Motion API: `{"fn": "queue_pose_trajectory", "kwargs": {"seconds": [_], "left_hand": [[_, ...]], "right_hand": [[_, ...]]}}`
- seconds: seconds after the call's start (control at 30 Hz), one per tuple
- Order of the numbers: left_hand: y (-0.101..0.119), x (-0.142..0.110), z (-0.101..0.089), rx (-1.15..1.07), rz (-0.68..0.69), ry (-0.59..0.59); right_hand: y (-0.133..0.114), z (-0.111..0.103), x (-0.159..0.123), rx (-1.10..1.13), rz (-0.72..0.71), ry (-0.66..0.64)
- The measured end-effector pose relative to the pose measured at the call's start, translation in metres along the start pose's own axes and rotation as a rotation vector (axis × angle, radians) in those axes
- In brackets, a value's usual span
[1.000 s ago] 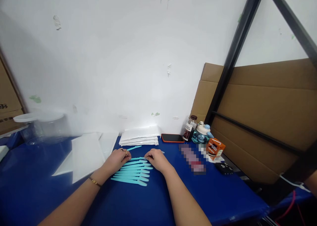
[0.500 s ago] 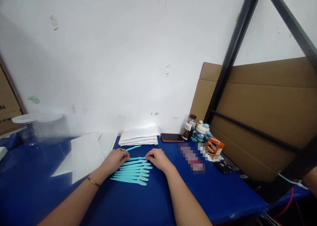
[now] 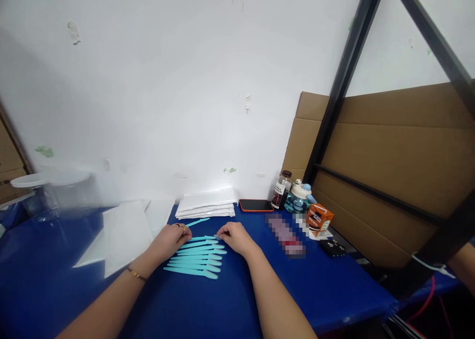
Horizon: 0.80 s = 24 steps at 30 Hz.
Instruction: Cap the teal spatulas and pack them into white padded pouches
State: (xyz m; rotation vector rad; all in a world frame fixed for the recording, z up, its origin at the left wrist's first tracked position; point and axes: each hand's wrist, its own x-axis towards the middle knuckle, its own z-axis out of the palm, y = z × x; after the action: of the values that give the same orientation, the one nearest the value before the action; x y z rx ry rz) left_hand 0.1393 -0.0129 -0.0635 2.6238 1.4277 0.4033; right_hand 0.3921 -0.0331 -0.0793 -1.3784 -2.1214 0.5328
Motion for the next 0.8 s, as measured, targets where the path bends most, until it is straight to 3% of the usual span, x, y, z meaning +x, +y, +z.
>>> {"fn": "queue_pose_trajectory", "kwargs": {"seconds": [0.27,0.33,0.47,0.63,0.8], "left_hand": [[0.012,0.003,0.007,-0.037,0.021,-0.03],[0.006,0.004,0.009,-0.04,-0.007,0.018],[-0.011,0.004,0.013,0.0,-0.114,0.15],[-0.016,0.003,0.012,0.004,-0.164,0.096],[-0.009,0.003,0.005,0.004,-0.145,0.067]], "right_hand": [[-0.007,0.006,0.003,0.0,-0.074,-0.027],[-0.001,-0.003,0.004,-0.027,-0.042,0.066],[0.021,-0.024,0.001,-0.166,0.153,0.291],[0.038,-0.024,-0.001,-0.257,0.239,0.193],[0.03,-0.015,0.002,-0.277,0.248,0.158]]}}
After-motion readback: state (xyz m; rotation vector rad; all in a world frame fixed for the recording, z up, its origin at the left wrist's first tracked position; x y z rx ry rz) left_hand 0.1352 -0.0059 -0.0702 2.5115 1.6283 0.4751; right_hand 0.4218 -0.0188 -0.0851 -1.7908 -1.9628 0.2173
